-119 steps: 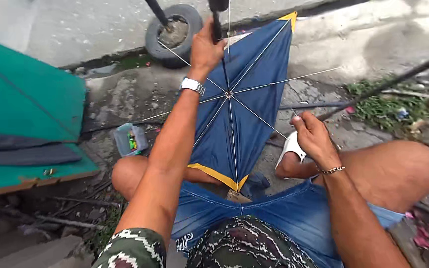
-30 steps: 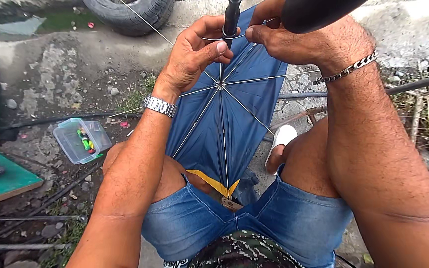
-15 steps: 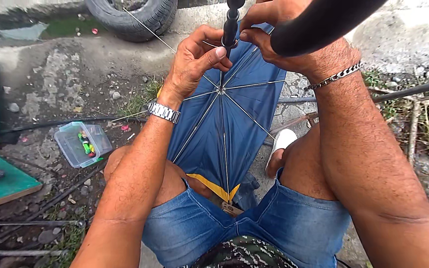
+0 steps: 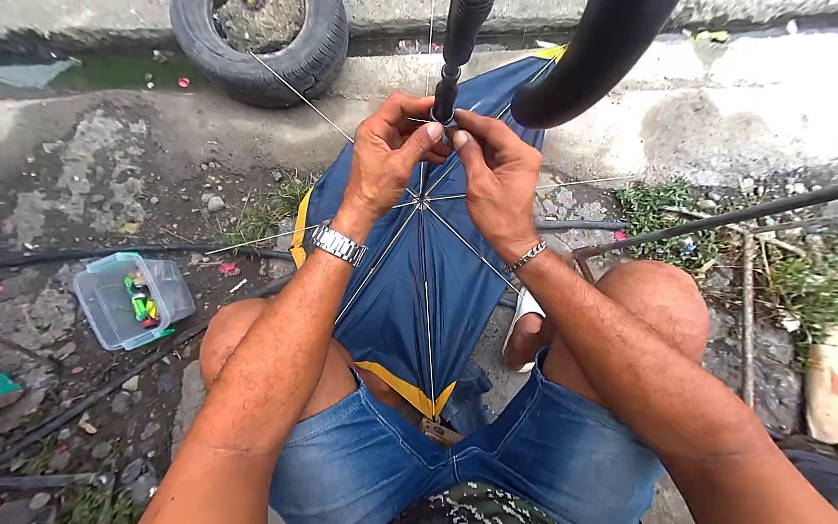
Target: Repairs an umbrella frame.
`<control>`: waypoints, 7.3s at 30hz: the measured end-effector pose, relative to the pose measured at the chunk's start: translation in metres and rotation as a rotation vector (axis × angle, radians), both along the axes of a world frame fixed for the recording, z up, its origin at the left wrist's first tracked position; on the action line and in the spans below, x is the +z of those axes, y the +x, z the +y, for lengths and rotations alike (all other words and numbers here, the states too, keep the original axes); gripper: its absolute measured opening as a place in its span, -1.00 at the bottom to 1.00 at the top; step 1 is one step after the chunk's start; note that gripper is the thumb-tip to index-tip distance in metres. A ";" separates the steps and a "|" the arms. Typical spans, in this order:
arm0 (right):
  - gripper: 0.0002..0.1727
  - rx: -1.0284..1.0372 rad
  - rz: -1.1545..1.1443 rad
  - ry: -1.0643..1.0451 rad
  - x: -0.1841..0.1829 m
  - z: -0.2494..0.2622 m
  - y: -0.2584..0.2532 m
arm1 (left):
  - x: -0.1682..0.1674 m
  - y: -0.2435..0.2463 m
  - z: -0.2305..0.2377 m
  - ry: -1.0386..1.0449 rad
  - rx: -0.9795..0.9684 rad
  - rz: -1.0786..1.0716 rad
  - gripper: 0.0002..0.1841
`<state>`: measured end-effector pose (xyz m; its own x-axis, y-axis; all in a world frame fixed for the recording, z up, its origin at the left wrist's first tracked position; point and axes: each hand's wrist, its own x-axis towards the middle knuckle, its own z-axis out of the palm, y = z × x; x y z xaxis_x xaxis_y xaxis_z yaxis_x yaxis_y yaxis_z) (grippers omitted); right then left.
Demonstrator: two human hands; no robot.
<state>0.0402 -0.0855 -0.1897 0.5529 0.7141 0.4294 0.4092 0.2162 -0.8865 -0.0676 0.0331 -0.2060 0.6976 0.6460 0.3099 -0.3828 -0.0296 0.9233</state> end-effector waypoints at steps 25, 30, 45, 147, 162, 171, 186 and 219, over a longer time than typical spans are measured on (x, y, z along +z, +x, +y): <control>-0.80 0.221 0.707 -0.064 0.010 0.020 0.034 | 0.008 -0.011 0.004 0.077 -0.007 0.075 -0.74; -0.78 0.197 0.869 -0.005 0.003 0.021 0.030 | 0.012 -0.015 0.006 0.141 -0.019 0.103 -0.74; -0.42 0.240 0.275 0.031 -0.008 -0.023 0.004 | 0.026 -0.025 0.009 0.469 -0.044 0.281 -0.76; -0.36 0.587 0.497 -0.104 -0.001 -0.080 -0.024 | 0.008 -0.058 -0.129 0.137 0.631 0.231 -0.58; -0.62 0.674 0.698 -0.122 0.007 -0.056 0.025 | 0.007 -0.072 -0.153 0.489 0.627 0.395 -0.68; -0.94 0.731 0.791 -0.051 0.011 -0.044 0.021 | 0.013 -0.084 -0.175 0.550 0.644 0.437 -0.64; -0.96 0.647 0.794 0.025 0.016 -0.040 0.020 | 0.013 -0.079 -0.170 0.613 0.707 0.411 -0.68; -0.30 0.491 -0.269 -1.076 0.012 -0.086 0.136 | 0.028 -0.079 -0.102 0.653 0.487 0.668 -0.55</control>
<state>0.1758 -0.1713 -0.1778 0.1080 0.8848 -0.4533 0.6893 -0.3952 -0.6072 -0.1470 -0.0686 -0.1779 0.5653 0.7482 0.3474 0.3846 -0.6116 0.6914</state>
